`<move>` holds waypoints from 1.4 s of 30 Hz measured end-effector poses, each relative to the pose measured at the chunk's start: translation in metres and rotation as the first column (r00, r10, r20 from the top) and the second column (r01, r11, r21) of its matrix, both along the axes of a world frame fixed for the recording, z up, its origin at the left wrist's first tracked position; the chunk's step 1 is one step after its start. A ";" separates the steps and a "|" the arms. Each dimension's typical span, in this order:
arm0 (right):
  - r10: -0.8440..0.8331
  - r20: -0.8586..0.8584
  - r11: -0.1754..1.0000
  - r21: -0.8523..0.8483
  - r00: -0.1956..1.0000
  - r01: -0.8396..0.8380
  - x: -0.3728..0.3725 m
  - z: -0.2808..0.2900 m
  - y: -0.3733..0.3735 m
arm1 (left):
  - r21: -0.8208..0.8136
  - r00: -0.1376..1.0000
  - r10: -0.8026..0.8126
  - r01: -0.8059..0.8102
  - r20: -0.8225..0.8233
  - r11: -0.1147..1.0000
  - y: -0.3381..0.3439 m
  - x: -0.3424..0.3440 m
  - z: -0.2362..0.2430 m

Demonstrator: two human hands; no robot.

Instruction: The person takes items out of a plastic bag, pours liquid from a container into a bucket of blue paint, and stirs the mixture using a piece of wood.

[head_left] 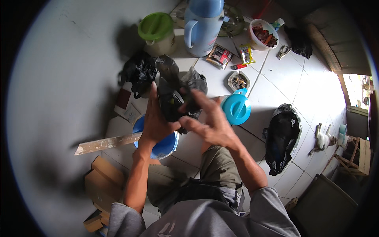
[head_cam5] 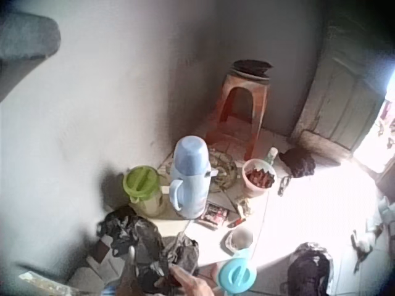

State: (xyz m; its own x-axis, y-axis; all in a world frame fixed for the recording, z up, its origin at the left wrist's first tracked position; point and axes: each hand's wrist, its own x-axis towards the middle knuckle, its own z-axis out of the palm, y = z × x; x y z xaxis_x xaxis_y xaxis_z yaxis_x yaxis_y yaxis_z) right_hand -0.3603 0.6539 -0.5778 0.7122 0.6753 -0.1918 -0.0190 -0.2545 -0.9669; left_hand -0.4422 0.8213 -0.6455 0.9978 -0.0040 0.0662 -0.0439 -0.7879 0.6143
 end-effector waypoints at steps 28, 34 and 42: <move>-0.458 0.409 0.875 0.052 0.789 0.481 0.044 -0.071 -0.001 | -0.776 0.887 0.461 -0.317 -0.039 0.545 -0.035 0.008 0.047; -0.509 0.446 0.850 0.125 0.736 0.512 0.072 0.006 -0.043 | -0.701 0.848 0.391 -0.520 -0.357 0.488 -0.057 -0.098 0.041; -0.588 0.506 0.767 0.102 0.631 0.633 0.131 0.033 -0.120 | -0.235 0.204 0.474 -0.972 -0.856 -0.007 -0.055 -0.203 0.003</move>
